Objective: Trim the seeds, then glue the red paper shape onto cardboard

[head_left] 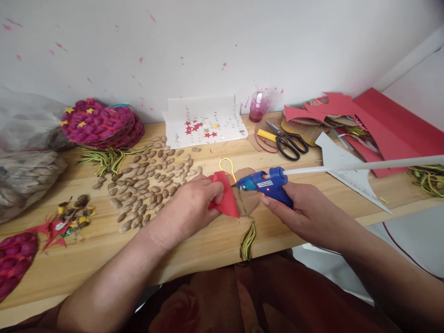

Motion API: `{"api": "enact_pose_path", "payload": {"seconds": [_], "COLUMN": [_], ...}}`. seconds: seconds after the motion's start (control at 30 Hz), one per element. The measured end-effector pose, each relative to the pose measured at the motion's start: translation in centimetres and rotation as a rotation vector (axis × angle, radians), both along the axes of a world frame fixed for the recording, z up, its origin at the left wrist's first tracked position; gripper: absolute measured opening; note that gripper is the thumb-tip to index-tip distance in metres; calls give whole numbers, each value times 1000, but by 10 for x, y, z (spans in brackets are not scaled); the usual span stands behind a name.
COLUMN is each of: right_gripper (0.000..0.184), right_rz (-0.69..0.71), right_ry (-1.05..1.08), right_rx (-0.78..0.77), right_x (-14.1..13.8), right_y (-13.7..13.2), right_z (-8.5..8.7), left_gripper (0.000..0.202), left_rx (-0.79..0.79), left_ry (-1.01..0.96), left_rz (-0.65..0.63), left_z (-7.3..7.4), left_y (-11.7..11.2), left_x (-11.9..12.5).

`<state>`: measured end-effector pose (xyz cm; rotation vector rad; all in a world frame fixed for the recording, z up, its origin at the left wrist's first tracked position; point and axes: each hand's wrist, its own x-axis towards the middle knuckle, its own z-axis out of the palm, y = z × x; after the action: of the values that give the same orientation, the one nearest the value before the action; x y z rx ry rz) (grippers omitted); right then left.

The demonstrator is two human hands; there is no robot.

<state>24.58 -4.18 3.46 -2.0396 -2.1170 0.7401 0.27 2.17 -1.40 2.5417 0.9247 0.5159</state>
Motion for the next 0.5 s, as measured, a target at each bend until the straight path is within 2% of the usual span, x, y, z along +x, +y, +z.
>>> {"api": "enact_pose_path", "payload": {"seconds": [0.5], "right_gripper": [41], "right_rz": [14], "right_ry": [-64], "right_rx": [4], "right_x": [0], "right_y": [-18], "right_z": [6], "left_gripper": [18], "left_rx": [-17], "left_ry": [-1], "left_rz": [10], "left_z": [0], "left_y": [0], "left_x": [0]}}
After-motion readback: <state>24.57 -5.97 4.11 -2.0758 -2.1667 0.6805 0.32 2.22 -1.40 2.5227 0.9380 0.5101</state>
